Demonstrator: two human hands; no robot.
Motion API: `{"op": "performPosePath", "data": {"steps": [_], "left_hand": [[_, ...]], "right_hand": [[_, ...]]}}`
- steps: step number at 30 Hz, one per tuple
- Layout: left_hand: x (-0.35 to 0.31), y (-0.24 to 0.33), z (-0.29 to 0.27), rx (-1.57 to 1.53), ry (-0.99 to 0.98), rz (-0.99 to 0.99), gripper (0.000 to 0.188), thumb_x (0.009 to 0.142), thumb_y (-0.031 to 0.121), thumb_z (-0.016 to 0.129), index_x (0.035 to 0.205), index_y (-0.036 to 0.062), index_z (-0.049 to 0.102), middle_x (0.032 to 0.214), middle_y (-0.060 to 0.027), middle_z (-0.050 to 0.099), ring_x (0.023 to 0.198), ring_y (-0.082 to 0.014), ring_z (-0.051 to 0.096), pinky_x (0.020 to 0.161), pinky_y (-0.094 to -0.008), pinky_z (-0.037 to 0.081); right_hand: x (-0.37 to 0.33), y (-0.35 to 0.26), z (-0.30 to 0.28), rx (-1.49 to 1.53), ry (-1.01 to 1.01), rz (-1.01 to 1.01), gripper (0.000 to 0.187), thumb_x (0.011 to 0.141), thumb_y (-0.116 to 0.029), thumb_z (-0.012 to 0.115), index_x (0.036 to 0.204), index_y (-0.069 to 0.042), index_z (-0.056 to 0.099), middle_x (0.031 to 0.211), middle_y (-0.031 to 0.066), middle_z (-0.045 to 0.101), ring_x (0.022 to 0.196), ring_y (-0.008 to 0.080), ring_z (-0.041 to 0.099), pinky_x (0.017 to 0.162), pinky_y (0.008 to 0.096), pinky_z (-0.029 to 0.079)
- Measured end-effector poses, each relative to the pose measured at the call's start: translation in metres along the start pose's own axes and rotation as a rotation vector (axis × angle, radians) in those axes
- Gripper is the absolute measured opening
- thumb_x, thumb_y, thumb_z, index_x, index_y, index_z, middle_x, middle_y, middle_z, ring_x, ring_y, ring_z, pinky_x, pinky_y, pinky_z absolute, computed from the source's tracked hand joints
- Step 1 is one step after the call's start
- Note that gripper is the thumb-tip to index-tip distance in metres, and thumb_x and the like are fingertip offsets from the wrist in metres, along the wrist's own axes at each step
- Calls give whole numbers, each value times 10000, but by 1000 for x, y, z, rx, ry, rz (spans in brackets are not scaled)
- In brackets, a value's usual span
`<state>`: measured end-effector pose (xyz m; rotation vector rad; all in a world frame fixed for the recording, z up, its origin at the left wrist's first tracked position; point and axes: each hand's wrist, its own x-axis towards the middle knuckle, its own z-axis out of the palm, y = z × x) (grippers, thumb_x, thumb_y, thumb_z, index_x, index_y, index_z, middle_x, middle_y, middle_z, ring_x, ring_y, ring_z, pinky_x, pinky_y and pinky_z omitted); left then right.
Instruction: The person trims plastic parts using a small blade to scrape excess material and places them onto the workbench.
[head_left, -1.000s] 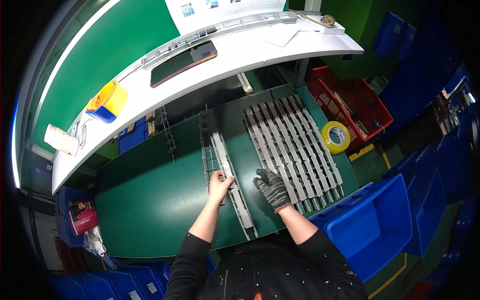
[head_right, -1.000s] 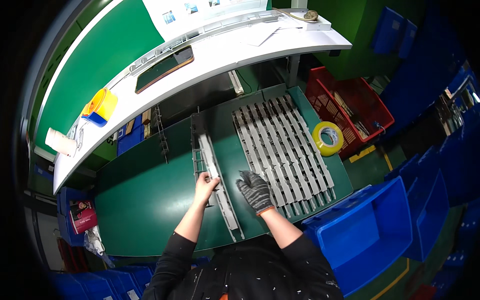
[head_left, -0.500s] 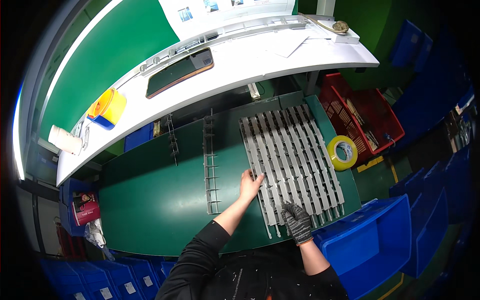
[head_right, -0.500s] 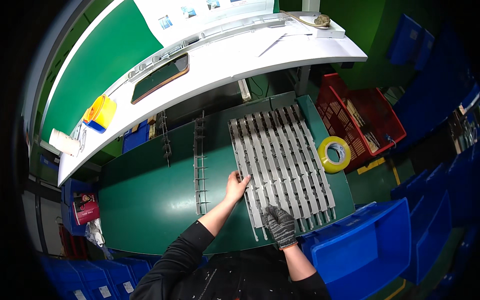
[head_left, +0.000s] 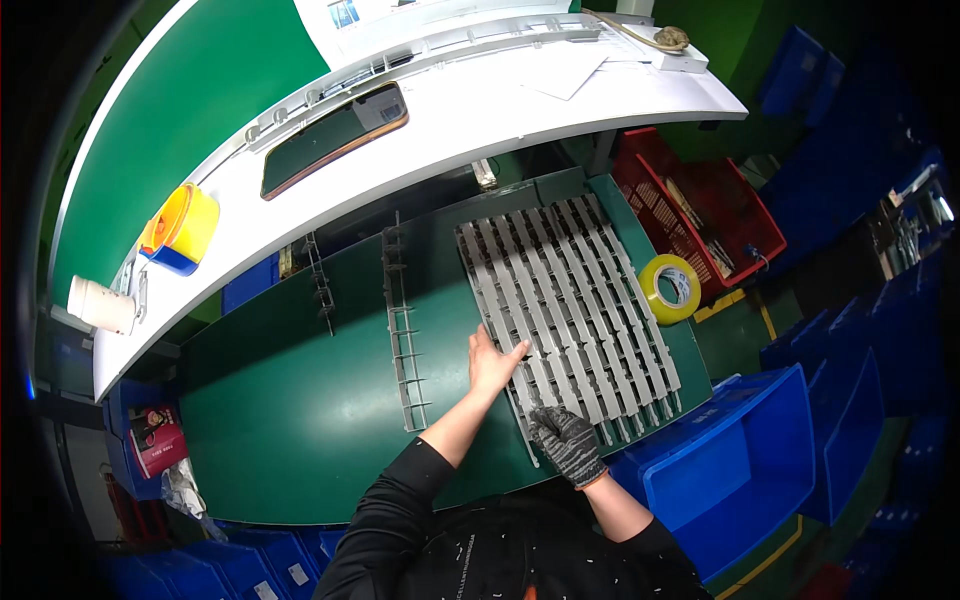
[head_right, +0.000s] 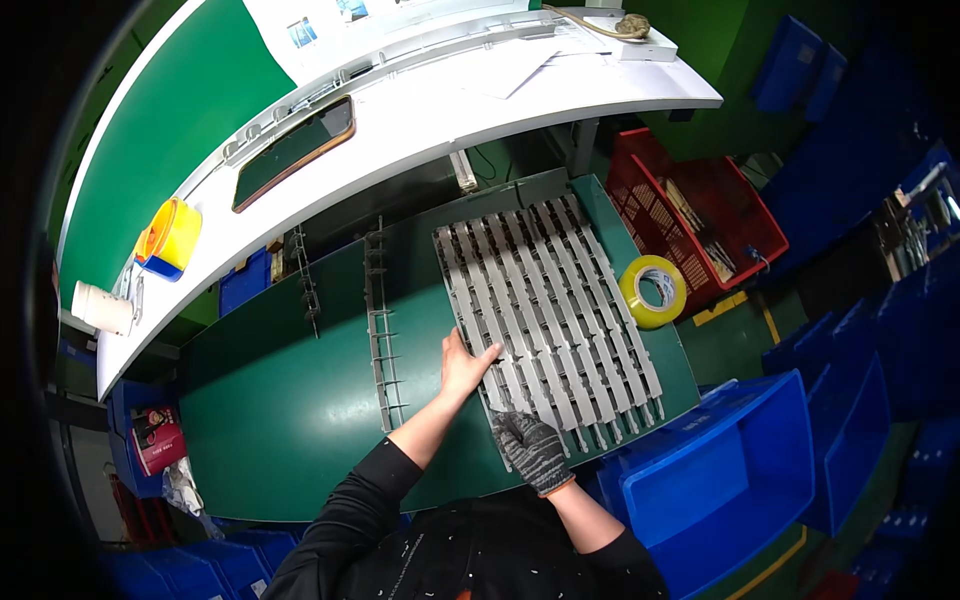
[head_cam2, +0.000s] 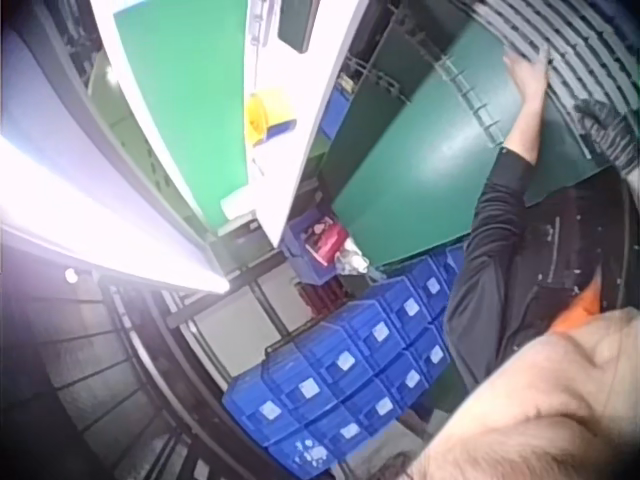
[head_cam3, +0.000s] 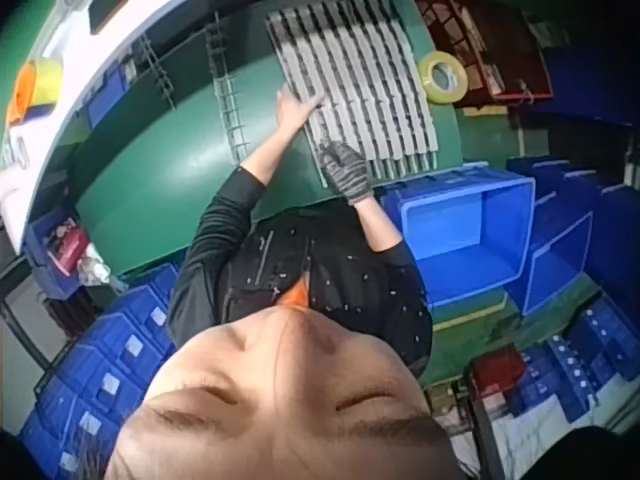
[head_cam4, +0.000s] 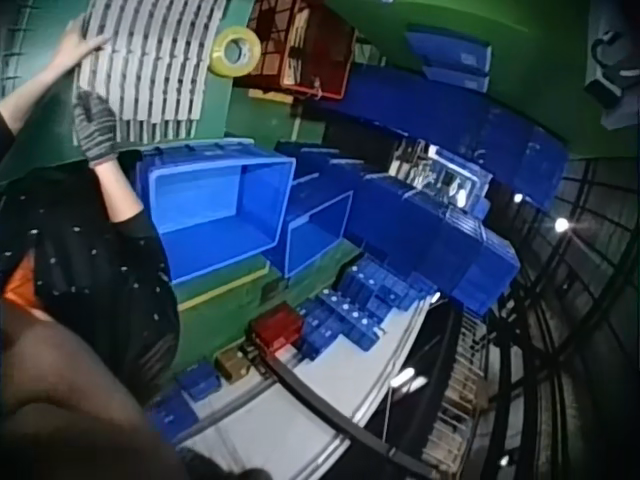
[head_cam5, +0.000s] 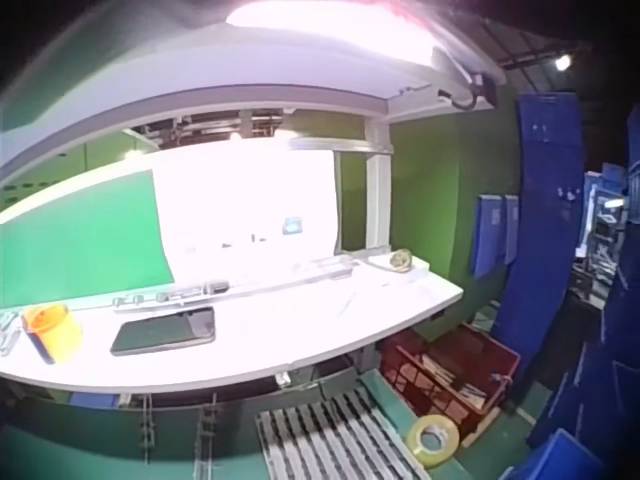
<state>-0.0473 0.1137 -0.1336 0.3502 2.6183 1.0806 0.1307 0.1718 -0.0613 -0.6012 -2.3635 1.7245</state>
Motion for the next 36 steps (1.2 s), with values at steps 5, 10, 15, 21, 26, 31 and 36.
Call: {"op": "performPosePath", "data": {"steps": [5,10,15,21,26,31,36], "left_hand": [[58,-50,-78,239,443,316,644,775,391,597,1232,-16,400,1277,-220,381,1175,-363,362,982,-412,308],[152,-154,-196,849,416,13,576,834,491,445,1286,136,403,1398,-126,276,1273,-288,288,970,-487,298],[123,-203,-199,557,119,122,535,863,453,417,1228,67,473,1412,-132,241,1280,-290,270,1021,-439,246],[5,-178,-155,354,72,199,509,875,368,439,1309,110,373,1426,-106,220,1325,-267,173,1057,-459,144],[-82,-149,-123,319,-70,237,487,865,309,481,1321,179,370,1429,-127,197,1317,-301,176,1051,-454,149],[-149,-146,-117,371,-81,289,471,845,281,515,1283,136,422,1416,-158,207,1299,-330,202,1048,-432,171],[-215,-169,-144,225,-135,221,500,801,235,561,1258,77,433,1300,-205,336,1190,-362,319,1000,-431,244]], "right_hand": [[-12,-2,13,-66,60,-87,237,783,-167,599,971,-23,611,883,157,622,820,298,596,717,360,469],[-22,-1,37,-24,34,22,255,794,-183,595,994,-26,606,910,157,621,837,294,594,735,354,470],[-21,-4,77,-194,-113,5,324,803,-285,584,1026,-49,596,949,160,610,874,310,577,771,374,461],[-20,-13,109,-178,-159,-164,346,813,-339,537,1024,-70,589,851,177,592,812,344,561,713,410,452],[-30,-13,121,-254,-206,-116,324,814,-326,533,996,-66,595,858,172,593,794,344,563,698,414,449],[-53,0,138,-297,-118,-224,336,829,-355,492,1000,-91,609,857,165,602,792,340,567,713,416,452],[-73,23,151,-288,-127,-213,385,862,-330,489,1144,-73,536,972,154,587,658,229,592,656,347,475]]}}
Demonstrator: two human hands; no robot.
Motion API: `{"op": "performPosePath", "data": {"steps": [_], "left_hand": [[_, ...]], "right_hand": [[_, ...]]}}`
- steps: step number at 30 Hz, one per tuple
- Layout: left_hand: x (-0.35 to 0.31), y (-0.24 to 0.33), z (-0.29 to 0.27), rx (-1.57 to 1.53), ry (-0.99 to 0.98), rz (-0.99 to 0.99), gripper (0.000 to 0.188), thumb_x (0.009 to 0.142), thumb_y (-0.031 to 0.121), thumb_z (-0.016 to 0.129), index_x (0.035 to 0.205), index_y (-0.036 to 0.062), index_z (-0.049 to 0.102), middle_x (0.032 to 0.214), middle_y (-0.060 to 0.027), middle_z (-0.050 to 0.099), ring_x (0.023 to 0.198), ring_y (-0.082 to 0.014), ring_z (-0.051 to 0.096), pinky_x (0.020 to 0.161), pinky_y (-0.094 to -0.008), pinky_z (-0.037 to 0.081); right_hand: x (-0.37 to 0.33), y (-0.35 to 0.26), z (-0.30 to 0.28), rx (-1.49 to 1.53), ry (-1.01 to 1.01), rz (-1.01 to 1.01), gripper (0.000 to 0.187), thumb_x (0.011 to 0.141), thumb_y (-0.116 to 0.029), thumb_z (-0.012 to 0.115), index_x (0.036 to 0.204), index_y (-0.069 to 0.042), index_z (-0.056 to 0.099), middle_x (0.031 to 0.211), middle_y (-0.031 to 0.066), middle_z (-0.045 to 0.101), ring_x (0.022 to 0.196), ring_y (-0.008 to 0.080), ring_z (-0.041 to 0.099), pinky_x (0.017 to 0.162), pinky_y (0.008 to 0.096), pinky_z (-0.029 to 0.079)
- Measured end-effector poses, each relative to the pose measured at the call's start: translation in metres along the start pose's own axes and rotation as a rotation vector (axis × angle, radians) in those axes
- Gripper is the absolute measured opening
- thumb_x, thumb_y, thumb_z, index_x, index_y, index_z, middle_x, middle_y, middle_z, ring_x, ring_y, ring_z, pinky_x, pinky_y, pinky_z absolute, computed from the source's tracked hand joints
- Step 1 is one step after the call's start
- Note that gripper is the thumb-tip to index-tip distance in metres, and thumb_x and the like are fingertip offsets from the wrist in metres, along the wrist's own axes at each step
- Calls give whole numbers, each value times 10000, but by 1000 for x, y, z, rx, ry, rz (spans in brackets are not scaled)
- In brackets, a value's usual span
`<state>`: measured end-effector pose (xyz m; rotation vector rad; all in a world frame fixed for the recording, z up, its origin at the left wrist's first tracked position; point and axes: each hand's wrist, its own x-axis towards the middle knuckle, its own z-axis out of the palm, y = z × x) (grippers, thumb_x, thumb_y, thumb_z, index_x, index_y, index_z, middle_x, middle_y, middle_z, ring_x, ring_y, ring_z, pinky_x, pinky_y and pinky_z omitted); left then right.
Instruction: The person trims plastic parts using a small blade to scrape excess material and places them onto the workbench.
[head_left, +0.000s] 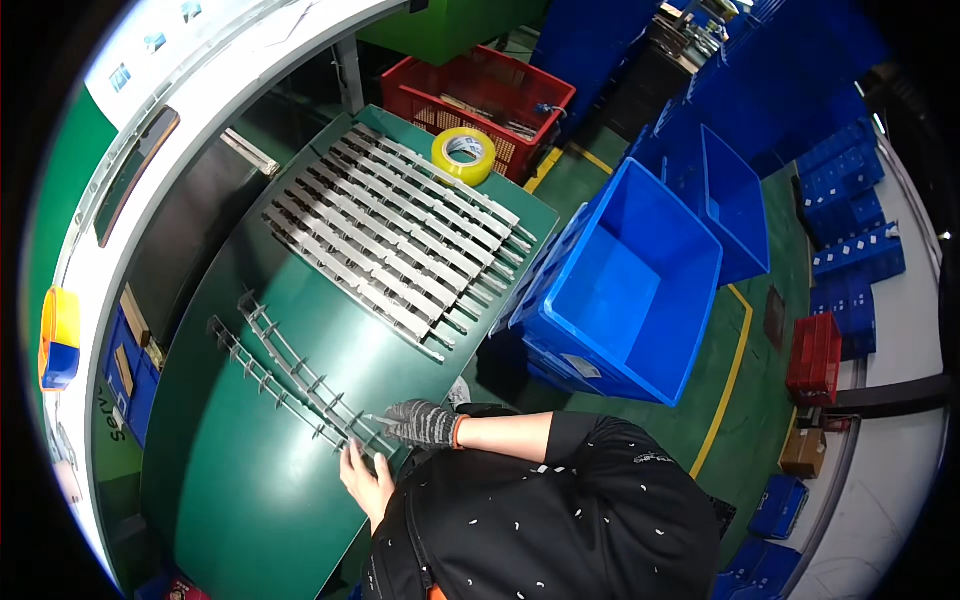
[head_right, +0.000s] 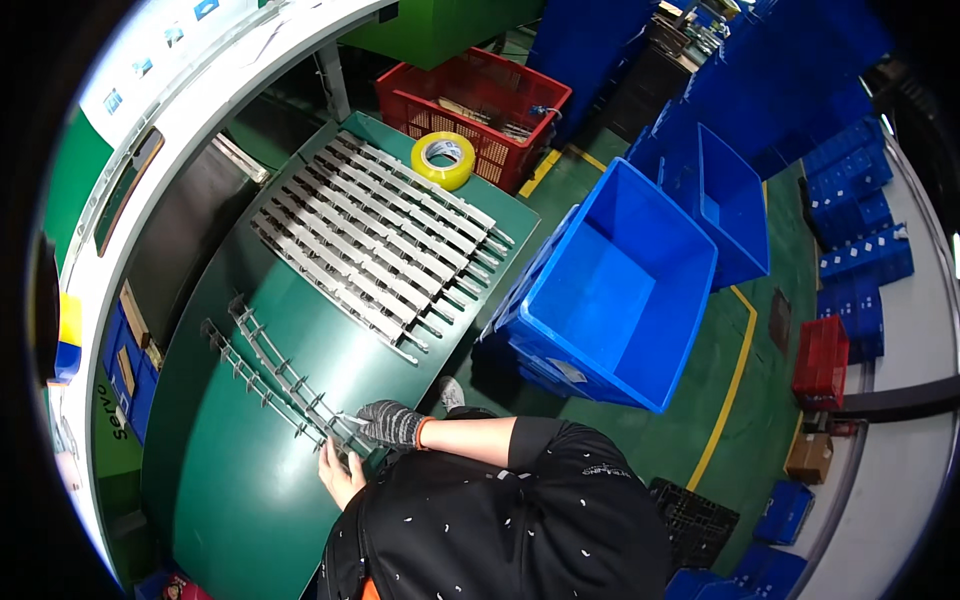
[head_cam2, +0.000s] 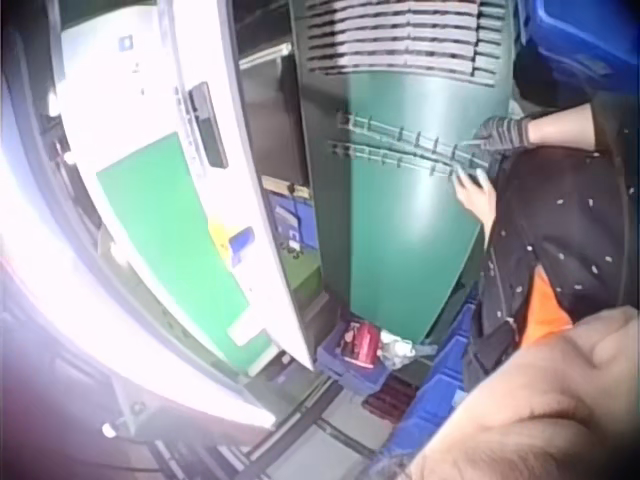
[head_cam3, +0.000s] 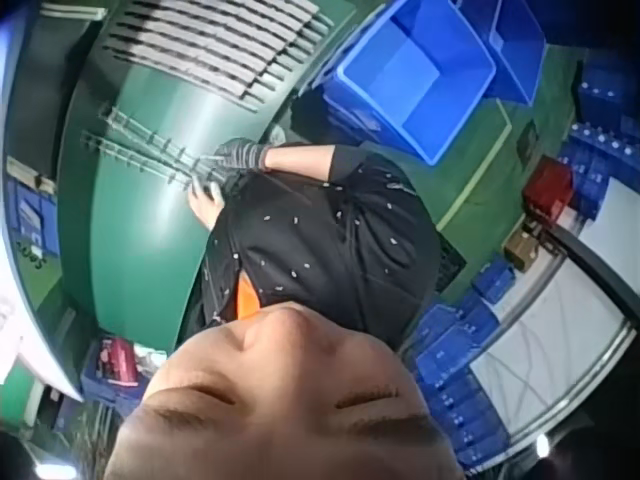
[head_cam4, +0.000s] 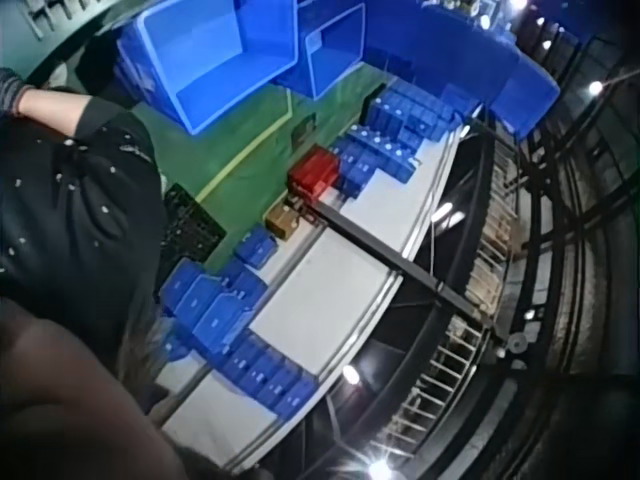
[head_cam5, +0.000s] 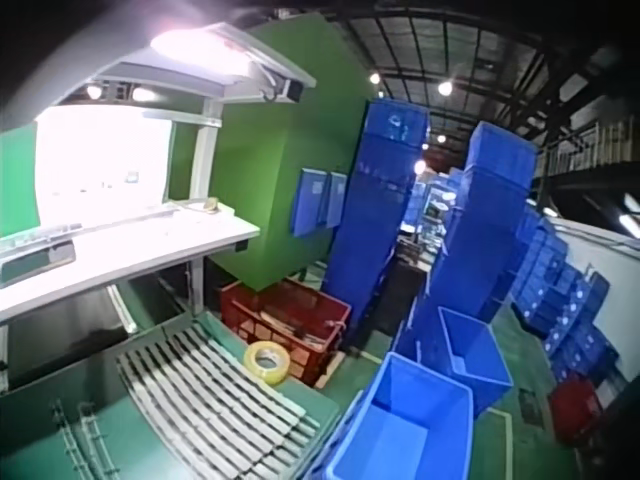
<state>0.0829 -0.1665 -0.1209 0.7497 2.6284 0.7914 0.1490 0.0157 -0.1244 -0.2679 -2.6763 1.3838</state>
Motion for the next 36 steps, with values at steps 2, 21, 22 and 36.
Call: {"op": "performPosePath", "data": {"steps": [2,21,22,36], "left_hand": [[-3,-15,-12,67,190,9,496,792,202,572,1247,58,434,1180,-206,415,1080,-356,394,945,-432,299],[88,-101,-64,-448,331,-471,179,749,163,602,772,-3,539,672,-111,602,603,-194,580,573,-301,456],[72,-99,-70,-597,334,-437,109,800,100,559,772,17,495,683,-70,589,610,-120,550,553,-255,440],[-22,-17,-116,-1488,-475,98,211,761,82,638,904,28,492,1039,-108,528,912,-160,527,814,-294,443]], "right_hand": [[-9,6,6,206,-107,189,380,860,-327,496,1131,-65,543,954,161,591,655,231,592,651,347,476],[-2,-32,-12,764,-339,555,169,878,-192,518,932,-43,576,688,1,569,510,74,504,442,206,394],[3,-35,-15,742,-309,588,169,878,-187,520,936,-37,574,688,0,568,511,72,501,445,198,390],[102,-116,-56,1010,-112,396,137,801,-141,596,850,-13,585,602,17,544,418,65,458,365,189,344]]}}
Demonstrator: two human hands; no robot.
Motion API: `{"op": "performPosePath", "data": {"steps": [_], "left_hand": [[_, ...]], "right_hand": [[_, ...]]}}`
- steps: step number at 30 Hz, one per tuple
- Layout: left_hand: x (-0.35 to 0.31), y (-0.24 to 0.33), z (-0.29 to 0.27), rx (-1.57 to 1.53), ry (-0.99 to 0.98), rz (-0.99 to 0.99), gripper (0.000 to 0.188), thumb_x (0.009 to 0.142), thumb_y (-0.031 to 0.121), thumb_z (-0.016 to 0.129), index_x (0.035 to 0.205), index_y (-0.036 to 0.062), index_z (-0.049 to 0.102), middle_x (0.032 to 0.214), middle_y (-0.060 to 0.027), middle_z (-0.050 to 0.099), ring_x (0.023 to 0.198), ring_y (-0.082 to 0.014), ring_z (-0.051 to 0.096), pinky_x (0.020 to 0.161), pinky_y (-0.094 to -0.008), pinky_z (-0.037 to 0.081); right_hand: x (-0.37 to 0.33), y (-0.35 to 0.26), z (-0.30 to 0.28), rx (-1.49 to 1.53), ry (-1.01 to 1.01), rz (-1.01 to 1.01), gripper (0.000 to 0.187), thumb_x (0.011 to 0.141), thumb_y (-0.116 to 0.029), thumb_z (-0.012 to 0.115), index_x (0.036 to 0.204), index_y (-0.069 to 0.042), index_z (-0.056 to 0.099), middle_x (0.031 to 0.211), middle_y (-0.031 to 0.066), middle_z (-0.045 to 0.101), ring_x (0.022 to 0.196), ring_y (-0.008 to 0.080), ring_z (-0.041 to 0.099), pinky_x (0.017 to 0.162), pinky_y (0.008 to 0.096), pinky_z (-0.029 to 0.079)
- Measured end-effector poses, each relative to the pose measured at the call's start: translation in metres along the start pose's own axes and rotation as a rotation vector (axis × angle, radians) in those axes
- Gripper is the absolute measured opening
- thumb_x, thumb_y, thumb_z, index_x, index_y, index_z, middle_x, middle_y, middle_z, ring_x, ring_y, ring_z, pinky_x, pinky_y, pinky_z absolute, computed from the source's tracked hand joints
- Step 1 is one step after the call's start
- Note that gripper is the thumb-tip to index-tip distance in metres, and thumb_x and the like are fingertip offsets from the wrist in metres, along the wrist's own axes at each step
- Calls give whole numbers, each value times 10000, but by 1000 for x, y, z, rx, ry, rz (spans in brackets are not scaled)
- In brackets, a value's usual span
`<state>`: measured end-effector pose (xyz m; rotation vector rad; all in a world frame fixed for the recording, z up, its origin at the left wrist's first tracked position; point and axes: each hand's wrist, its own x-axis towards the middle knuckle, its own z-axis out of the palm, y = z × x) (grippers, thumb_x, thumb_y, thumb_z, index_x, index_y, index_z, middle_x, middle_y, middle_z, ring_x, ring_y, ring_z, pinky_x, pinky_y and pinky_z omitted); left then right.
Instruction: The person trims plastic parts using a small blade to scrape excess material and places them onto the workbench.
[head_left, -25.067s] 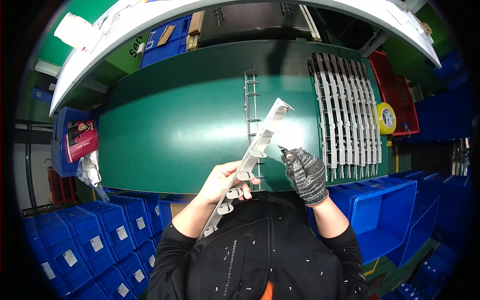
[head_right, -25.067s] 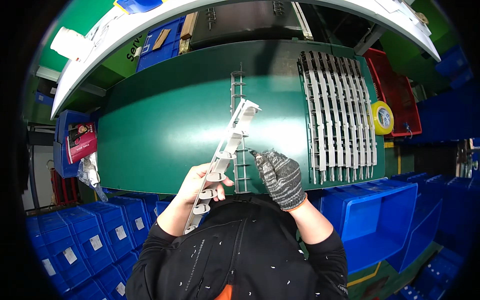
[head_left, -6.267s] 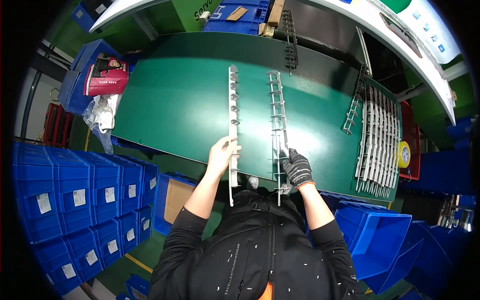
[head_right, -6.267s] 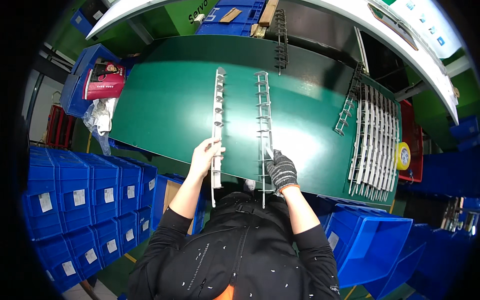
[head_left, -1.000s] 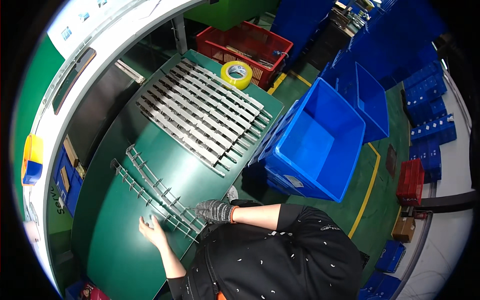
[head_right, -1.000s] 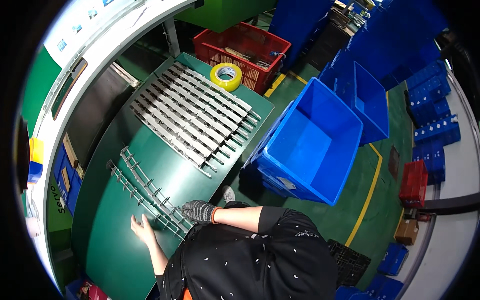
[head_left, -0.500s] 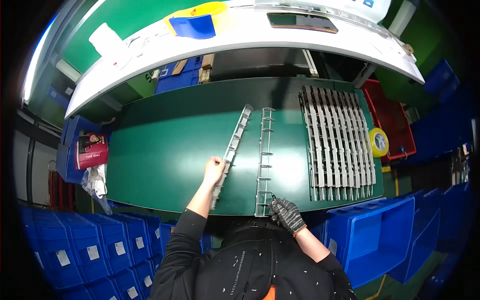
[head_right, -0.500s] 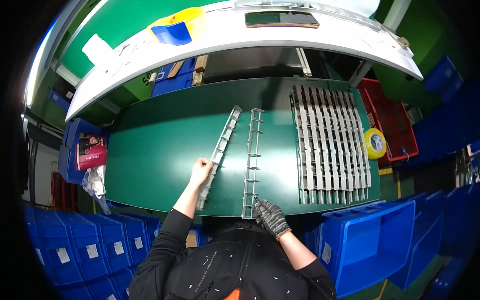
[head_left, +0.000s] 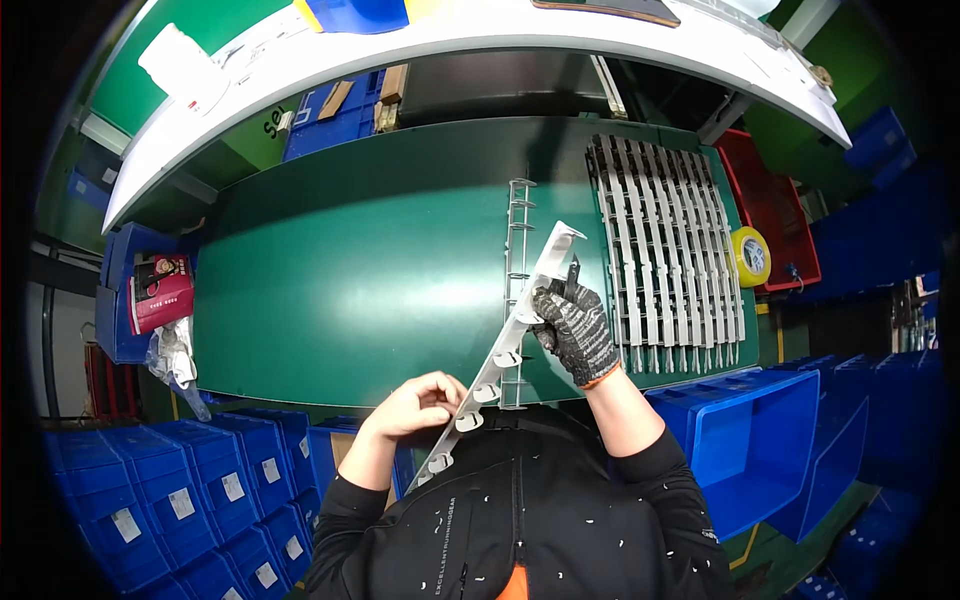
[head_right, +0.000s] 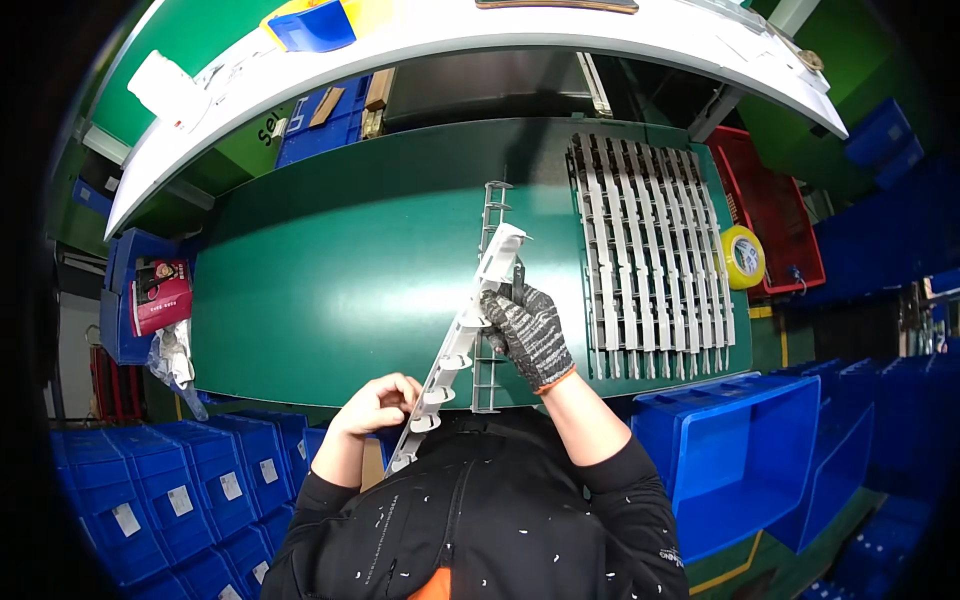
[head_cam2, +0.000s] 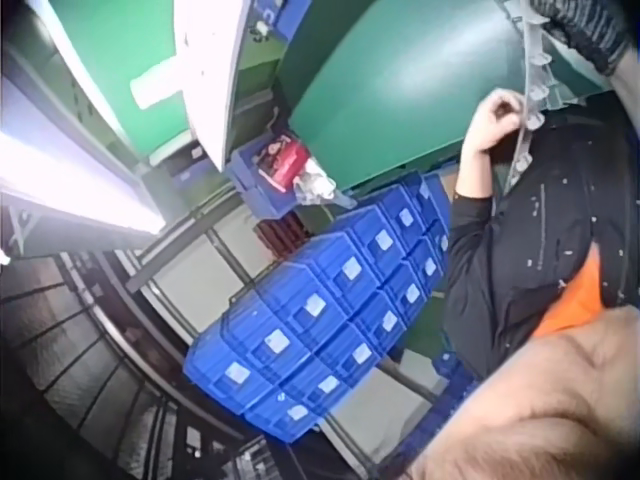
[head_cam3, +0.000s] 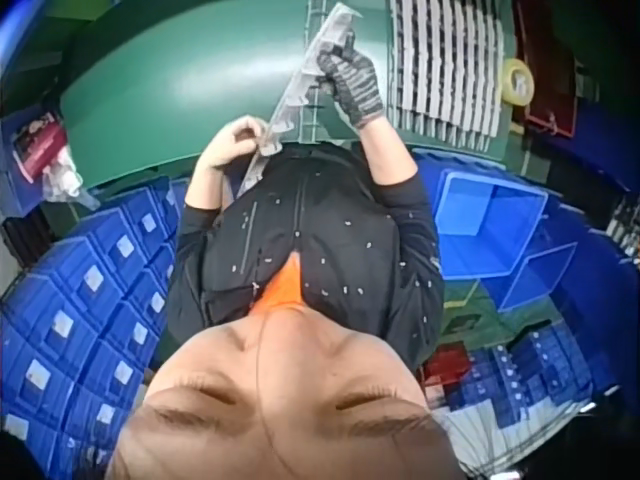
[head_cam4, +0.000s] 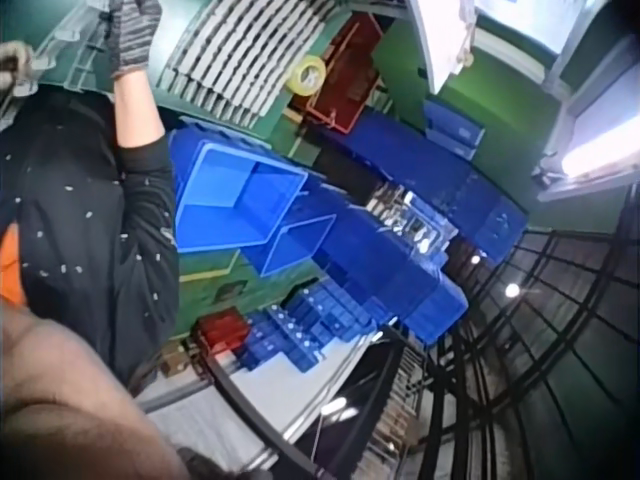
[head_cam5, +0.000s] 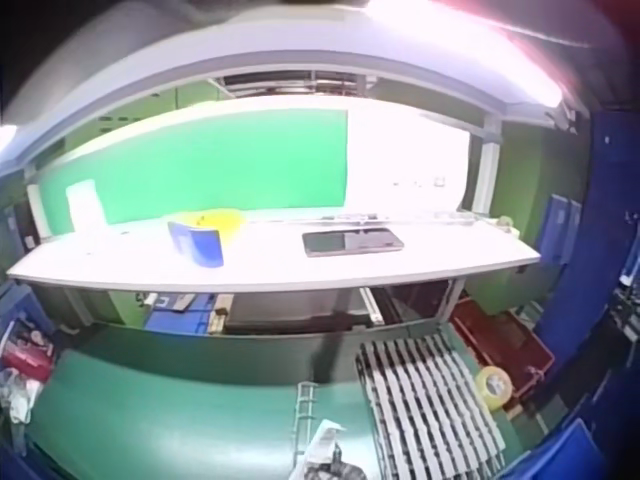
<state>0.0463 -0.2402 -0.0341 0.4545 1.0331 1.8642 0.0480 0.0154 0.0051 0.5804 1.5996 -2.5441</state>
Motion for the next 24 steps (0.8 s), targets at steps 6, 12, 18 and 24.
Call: {"op": "performPosePath", "data": {"steps": [6,12,18,24], "left_hand": [[43,18,30,-24,303,-110,399,850,180,553,1200,12,459,1012,-136,594,798,-189,628,614,-262,528],[44,35,40,-50,418,-161,386,825,171,597,1162,13,494,939,-108,622,644,-143,626,529,-232,516],[46,32,44,-70,416,-181,346,813,157,614,1111,2,528,902,-103,629,630,-140,624,521,-225,510],[46,32,45,-69,396,-192,353,812,141,613,1123,1,522,890,-104,629,622,-146,625,549,-248,519]], "right_hand": [[-7,-8,15,-56,-84,48,170,815,-165,591,880,-8,582,630,20,554,469,75,491,397,201,375],[-19,-16,-12,-546,32,13,172,894,-145,442,961,-21,539,669,59,536,589,137,532,538,266,433],[-25,-15,-17,-1104,-123,-757,163,835,-155,535,863,-14,611,764,170,586,688,320,565,609,388,443],[-22,-18,-13,-1077,-105,-675,147,832,-138,522,856,-31,620,693,131,573,640,290,562,596,367,447]]}}
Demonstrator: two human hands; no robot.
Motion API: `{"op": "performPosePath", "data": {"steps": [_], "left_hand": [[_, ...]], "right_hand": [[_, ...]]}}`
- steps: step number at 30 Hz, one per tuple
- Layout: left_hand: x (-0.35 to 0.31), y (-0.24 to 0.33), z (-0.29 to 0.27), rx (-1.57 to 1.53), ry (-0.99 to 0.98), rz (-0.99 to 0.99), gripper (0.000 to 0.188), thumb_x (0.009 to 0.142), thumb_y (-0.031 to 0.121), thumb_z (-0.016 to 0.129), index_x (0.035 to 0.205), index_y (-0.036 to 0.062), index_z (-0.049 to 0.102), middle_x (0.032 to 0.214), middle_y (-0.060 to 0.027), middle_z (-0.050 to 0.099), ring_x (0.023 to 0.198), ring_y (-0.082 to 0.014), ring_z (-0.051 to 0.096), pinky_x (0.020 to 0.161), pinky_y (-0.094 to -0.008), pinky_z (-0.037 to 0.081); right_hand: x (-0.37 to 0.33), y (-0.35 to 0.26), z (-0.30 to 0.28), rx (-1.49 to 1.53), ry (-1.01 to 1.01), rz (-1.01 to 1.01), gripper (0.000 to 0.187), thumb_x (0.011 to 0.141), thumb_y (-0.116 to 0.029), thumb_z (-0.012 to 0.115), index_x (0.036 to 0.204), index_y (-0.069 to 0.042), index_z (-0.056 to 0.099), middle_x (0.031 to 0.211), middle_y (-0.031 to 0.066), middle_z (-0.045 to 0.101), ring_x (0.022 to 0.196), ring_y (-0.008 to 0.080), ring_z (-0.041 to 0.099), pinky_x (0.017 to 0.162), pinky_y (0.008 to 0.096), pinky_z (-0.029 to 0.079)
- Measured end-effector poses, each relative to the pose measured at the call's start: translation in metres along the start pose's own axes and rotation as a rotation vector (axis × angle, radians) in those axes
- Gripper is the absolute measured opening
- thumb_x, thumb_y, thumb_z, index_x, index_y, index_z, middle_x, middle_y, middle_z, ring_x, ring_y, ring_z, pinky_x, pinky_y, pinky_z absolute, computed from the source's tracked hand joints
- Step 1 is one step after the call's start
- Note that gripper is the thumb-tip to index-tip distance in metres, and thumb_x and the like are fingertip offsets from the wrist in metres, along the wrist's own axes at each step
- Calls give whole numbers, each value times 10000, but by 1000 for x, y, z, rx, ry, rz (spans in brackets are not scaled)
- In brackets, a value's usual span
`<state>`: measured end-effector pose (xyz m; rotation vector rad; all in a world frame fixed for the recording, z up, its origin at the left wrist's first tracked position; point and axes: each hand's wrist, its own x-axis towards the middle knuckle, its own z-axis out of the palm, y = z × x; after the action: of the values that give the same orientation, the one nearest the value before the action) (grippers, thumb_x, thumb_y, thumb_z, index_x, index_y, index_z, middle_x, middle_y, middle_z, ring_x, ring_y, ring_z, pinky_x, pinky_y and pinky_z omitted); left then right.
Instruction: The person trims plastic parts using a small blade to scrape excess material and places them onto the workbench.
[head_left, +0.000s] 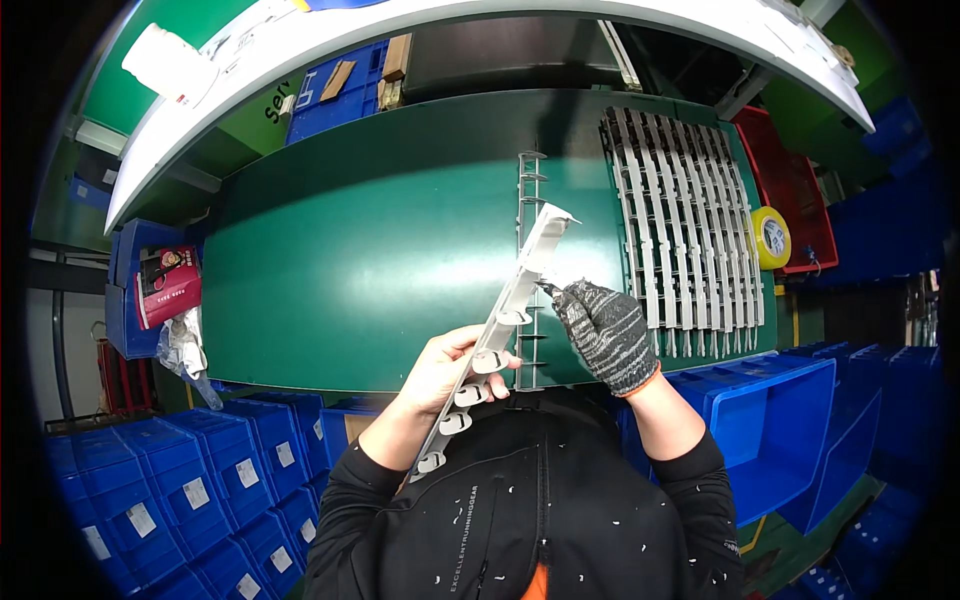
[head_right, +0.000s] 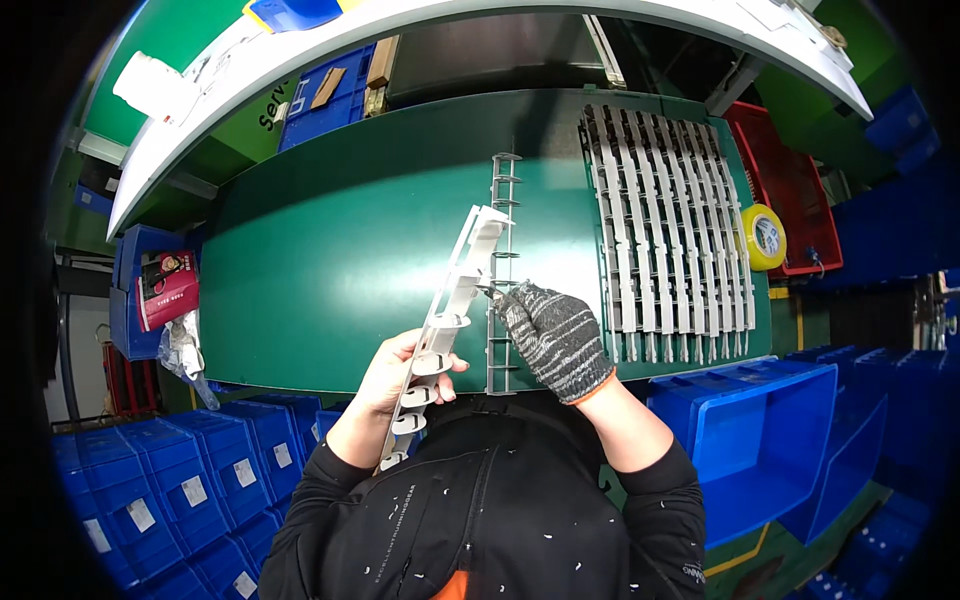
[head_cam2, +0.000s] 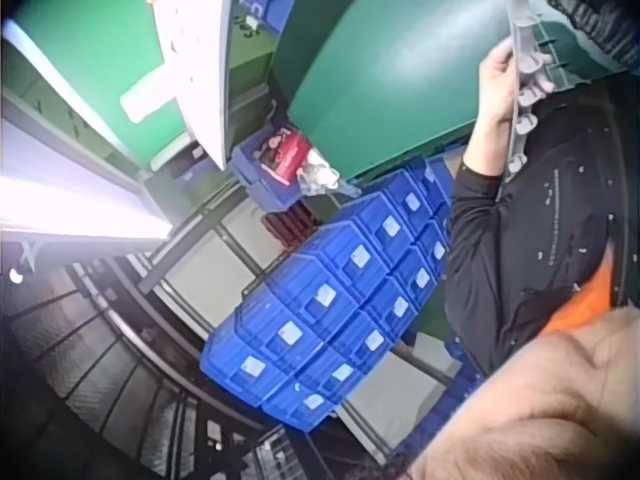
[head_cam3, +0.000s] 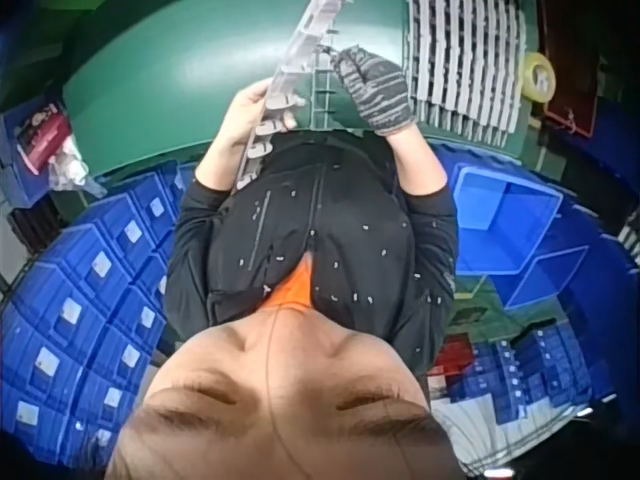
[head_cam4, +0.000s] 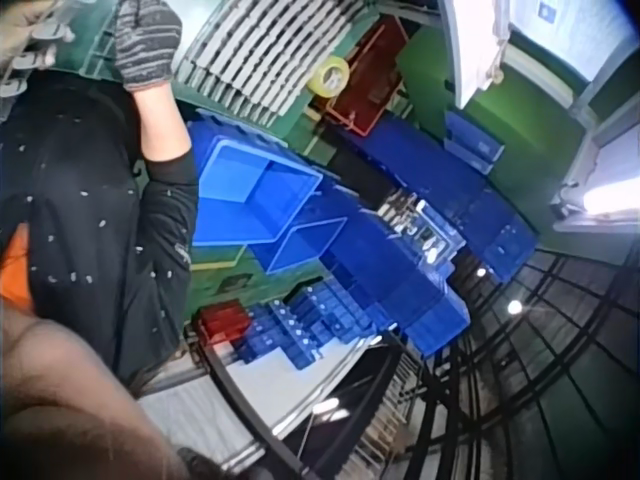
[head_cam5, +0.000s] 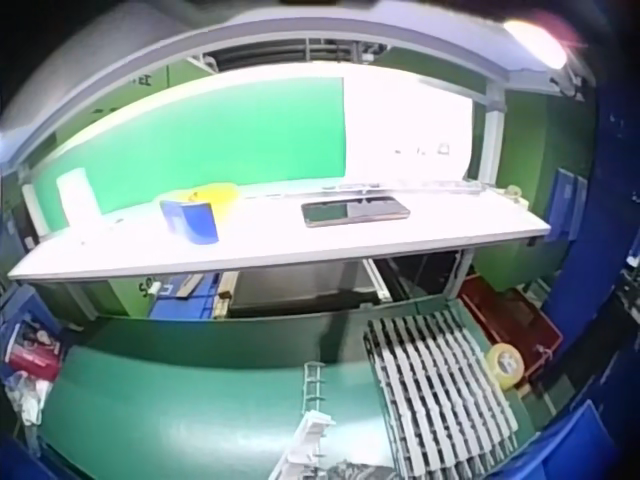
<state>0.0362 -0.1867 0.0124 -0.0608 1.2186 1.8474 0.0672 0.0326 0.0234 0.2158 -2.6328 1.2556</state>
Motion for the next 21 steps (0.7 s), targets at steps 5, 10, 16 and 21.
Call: {"op": "performPosePath", "data": {"steps": [5,10,16,21], "left_hand": [[0,-3,-2,-6,-4,5,365,825,163,601,1133,-11,511,899,-116,628,634,-151,630,555,-250,525],[0,-3,-5,-25,4,22,392,827,199,603,1133,-25,504,935,-128,626,659,-161,638,555,-241,531],[2,-4,-8,-2,7,52,443,814,254,621,1124,-42,506,968,-143,617,704,-174,634,579,-244,536],[2,-5,-9,10,19,32,433,819,259,612,1113,-45,514,971,-141,616,705,-172,635,586,-245,535]], "right_hand": [[-5,1,3,180,-153,102,152,841,-125,532,841,-6,626,646,103,581,582,202,564,543,301,441],[-16,-5,10,205,133,143,184,855,-154,523,804,-8,623,645,102,584,541,197,545,537,303,428],[-18,-13,19,-70,21,75,151,728,-187,628,776,-43,632,720,120,579,658,283,567,585,375,451],[-18,-18,24,-52,55,88,154,704,-198,649,734,-48,625,697,114,566,645,284,561,581,380,450]]}}
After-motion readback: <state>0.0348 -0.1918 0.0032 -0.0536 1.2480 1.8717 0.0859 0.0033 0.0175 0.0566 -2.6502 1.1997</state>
